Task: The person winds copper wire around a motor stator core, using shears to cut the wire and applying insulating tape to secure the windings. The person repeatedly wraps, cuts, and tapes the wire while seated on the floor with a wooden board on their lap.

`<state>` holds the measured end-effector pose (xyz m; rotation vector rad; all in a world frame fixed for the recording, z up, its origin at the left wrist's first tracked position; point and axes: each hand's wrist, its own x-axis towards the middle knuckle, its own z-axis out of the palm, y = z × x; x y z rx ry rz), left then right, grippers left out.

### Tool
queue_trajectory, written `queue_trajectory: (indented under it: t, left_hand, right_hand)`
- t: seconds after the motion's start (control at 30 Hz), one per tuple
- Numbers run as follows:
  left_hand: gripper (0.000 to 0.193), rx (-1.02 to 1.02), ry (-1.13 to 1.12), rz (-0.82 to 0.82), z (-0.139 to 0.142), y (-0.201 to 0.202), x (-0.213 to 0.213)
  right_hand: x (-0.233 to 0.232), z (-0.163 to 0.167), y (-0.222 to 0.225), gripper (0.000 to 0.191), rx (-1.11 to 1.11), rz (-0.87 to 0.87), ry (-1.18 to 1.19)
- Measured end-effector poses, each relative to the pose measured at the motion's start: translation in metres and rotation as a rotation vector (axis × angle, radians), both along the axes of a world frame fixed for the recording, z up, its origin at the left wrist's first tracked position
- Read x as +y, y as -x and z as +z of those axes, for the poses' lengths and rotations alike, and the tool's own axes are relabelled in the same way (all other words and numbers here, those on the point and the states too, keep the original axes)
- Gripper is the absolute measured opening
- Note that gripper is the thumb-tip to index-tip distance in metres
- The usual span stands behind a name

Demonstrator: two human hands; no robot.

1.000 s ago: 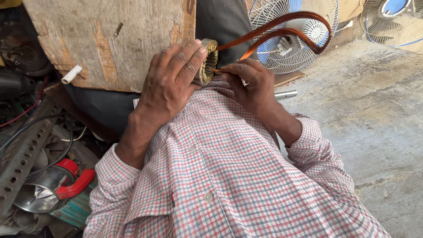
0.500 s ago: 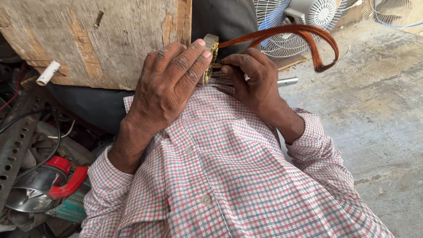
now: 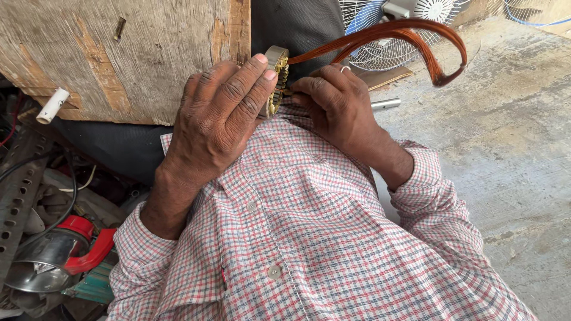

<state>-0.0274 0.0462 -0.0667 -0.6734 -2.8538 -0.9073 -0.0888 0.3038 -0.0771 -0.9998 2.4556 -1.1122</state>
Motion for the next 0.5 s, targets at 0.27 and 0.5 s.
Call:
queue_trajectory:
  t: [0.27,0.5]
  left_hand:
    - [0.041,-0.032,0.0,0.004,-0.006,0.005,0.006]
    - [0.045,-0.062,-0.008,-0.007,-0.012,0.01,0.012]
  right_hand:
    - [0.005,-0.012,0.0,0.037,0.197,0.065,-0.078]
    - [0.007,-0.026,0.003,0.036,0.188,0.082,-0.083]
